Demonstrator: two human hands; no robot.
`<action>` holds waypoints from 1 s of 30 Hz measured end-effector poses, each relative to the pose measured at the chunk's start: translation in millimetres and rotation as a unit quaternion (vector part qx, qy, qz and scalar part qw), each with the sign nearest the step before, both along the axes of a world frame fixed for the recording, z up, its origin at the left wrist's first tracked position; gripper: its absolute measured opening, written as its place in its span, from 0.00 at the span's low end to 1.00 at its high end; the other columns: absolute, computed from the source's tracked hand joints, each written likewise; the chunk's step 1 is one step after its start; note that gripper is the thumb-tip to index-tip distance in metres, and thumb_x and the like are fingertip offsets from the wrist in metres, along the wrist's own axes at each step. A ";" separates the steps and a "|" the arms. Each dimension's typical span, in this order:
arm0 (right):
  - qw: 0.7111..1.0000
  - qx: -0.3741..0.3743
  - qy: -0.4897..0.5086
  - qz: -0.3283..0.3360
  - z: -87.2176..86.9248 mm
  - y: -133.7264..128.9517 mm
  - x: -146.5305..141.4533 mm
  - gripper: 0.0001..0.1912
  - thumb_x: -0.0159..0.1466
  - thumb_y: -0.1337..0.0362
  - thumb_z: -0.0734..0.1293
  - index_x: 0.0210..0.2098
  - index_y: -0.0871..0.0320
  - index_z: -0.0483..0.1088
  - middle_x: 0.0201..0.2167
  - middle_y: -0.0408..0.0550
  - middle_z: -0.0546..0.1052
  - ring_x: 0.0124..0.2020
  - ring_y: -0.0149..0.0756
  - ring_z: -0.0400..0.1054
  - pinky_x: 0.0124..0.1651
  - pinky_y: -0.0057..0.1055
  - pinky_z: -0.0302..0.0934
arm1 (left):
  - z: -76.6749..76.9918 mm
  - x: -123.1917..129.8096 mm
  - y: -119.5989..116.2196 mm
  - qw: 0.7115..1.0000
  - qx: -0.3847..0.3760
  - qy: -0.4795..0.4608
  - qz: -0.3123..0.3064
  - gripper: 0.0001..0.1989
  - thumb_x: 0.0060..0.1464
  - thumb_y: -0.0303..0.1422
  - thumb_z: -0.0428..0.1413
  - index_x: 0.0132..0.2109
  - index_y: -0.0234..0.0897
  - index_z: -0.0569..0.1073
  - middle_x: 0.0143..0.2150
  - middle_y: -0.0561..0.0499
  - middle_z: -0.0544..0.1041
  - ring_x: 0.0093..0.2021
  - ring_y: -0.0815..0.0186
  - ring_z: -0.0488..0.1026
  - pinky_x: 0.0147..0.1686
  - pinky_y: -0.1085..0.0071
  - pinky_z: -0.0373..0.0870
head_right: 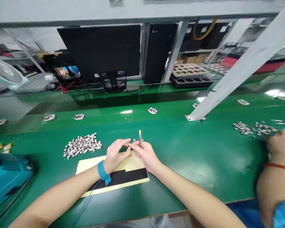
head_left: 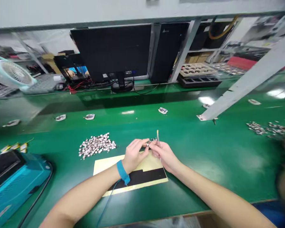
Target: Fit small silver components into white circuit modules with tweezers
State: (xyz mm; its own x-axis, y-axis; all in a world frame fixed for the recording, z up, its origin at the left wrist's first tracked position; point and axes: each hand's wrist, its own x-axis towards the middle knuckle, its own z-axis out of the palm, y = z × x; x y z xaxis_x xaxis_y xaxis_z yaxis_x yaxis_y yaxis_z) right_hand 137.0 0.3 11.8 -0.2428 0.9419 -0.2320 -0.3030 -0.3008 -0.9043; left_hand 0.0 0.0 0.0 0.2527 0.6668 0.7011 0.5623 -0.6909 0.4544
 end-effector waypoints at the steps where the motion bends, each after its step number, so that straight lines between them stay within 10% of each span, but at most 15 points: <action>1: 1.000 0.001 -0.001 -0.002 -0.4 -0.5 0.3 0.14 0.49 0.59 0.68 0.22 0.62 0.62 0.12 0.33 0.54 0.14 0.20 0.42 0.19 0.24 0.34 | -0.1 0.3 0.3 1.000 0.000 0.000 0.000 0.14 0.47 0.24 0.53 0.44 0.34 0.67 0.30 0.51 0.74 0.32 0.69 0.70 0.36 0.72 0.68; 20: 0.987 0.078 -0.137 0.001 2.1 3.6 10.2 0.14 0.51 0.56 0.65 0.22 0.61 0.61 0.14 0.35 0.56 0.15 0.22 0.46 0.18 0.22 0.41 | 3.6 -2.0 0.8 0.999 -0.030 0.009 -0.036 0.13 0.48 0.24 0.52 0.43 0.34 0.66 0.29 0.51 0.75 0.32 0.69 0.71 0.36 0.72 0.68; 26: 0.953 0.159 -0.256 0.036 2.6 9.5 18.1 0.13 0.49 0.58 0.66 0.28 0.62 0.65 0.25 0.44 0.69 0.24 0.28 0.61 0.27 0.25 0.55 | 3.2 -0.5 1.9 0.992 -0.079 0.091 -0.046 0.17 0.50 0.26 0.50 0.49 0.32 0.61 0.34 0.49 0.75 0.37 0.69 0.71 0.41 0.72 0.67; 30: 0.900 0.224 -0.372 0.040 2.0 20.2 34.2 0.10 0.51 0.60 0.65 0.28 0.61 0.66 0.24 0.46 0.69 0.24 0.32 0.62 0.27 0.28 0.54 | 32.3 -25.6 18.5 0.964 -0.145 0.214 -0.067 0.23 0.46 0.27 0.55 0.51 0.35 0.62 0.43 0.48 0.73 0.43 0.65 0.70 0.43 0.71 0.66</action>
